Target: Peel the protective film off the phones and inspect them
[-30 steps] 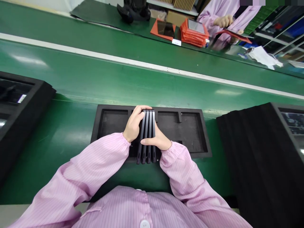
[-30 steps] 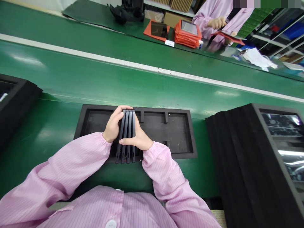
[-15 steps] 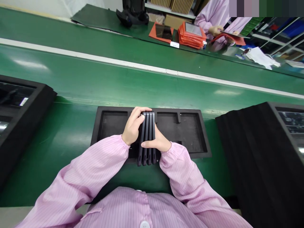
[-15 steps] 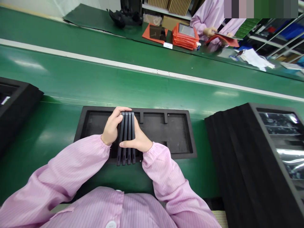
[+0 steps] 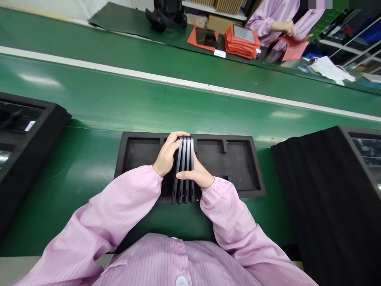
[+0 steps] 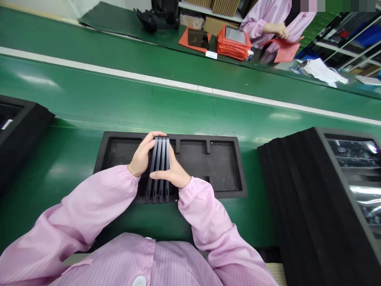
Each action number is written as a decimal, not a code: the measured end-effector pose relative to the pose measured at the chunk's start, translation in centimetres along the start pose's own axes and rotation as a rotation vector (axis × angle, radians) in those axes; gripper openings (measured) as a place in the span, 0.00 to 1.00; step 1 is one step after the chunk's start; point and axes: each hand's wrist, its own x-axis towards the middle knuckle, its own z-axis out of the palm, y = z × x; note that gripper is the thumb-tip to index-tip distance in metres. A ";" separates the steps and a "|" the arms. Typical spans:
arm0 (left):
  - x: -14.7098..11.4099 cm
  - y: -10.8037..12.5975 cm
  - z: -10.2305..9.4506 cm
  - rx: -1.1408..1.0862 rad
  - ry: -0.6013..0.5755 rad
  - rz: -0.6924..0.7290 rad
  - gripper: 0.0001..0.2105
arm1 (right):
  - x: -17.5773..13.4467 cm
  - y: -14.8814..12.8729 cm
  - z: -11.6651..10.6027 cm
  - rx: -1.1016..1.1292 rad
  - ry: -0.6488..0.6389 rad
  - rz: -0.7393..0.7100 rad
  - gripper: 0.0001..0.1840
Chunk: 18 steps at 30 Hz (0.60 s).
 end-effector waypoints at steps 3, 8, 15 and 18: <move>-0.1 0.1 -0.2 -0.005 -0.013 0.009 0.15 | 0.0 0.0 0.1 -0.003 -0.014 -0.013 0.65; -0.2 0.2 -0.3 0.024 -0.021 0.052 0.17 | -0.1 -0.1 0.2 0.018 -0.027 -0.028 0.63; -0.2 0.5 -0.7 0.078 -0.022 0.152 0.22 | -0.2 -0.4 0.9 0.026 0.008 -0.114 0.60; -0.6 1.3 -0.9 0.052 -0.039 0.121 0.41 | -0.3 -0.9 1.4 -0.015 0.014 -0.232 0.59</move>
